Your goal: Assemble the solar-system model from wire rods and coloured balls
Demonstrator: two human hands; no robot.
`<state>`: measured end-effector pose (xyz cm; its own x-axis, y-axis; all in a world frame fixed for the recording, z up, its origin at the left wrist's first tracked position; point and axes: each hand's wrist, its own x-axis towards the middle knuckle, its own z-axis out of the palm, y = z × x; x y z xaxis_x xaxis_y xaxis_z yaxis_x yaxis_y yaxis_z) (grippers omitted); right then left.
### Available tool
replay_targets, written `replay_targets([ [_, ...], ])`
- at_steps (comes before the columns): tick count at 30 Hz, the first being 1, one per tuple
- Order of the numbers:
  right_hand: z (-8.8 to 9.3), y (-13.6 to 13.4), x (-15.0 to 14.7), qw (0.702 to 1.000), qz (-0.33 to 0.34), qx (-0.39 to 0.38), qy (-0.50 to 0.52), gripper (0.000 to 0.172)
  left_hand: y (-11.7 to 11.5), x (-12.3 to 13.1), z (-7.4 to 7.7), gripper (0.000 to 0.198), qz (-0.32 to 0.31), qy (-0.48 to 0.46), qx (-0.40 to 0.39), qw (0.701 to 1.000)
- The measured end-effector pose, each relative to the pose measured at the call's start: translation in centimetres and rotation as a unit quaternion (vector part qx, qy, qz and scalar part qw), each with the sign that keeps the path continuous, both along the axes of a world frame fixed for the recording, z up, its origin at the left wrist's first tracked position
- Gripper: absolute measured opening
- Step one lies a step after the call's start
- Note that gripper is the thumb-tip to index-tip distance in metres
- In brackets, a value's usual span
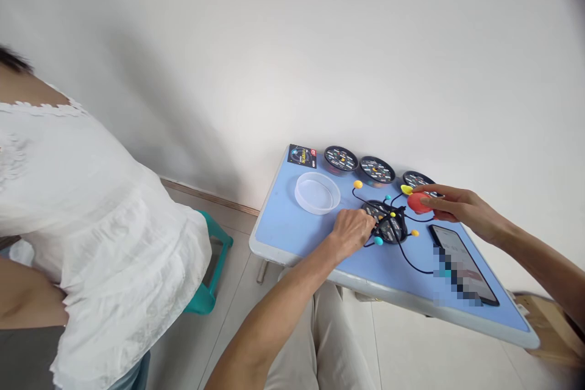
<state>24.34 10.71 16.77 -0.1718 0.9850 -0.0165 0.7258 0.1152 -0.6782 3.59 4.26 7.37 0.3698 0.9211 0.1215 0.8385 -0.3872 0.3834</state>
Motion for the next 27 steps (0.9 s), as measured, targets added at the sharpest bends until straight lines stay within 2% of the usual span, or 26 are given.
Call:
replay_targets([
  [3,-0.14,-0.03,-0.21,1.0,0.006,-0.023,-0.007,0.052,-0.03,0.01,-0.09,0.028,0.0,0.002,0.004,1.0],
  [6,-0.21,0.07,-0.23,0.999,0.013,-0.015,-0.027,0.05,-0.01,0.04,-0.24,0.028,0.001,0.002,0.008,1.0],
  [19,-0.21,0.08,-0.22,0.998,0.024,-0.008,-0.049,0.055,-0.11,0.13,-0.23,0.03,0.004,0.008,0.014,1.0],
  [24,-0.28,0.49,0.12,0.997,0.05,-0.006,-0.064,0.058,-0.11,0.07,-0.24,0.029,0.001,0.009,0.018,1.0],
  [27,-0.68,0.69,0.4,0.992,0.078,0.019,-0.1,0.058,0.0,0.16,-0.39,0.03,0.002,0.007,0.023,1.0],
])
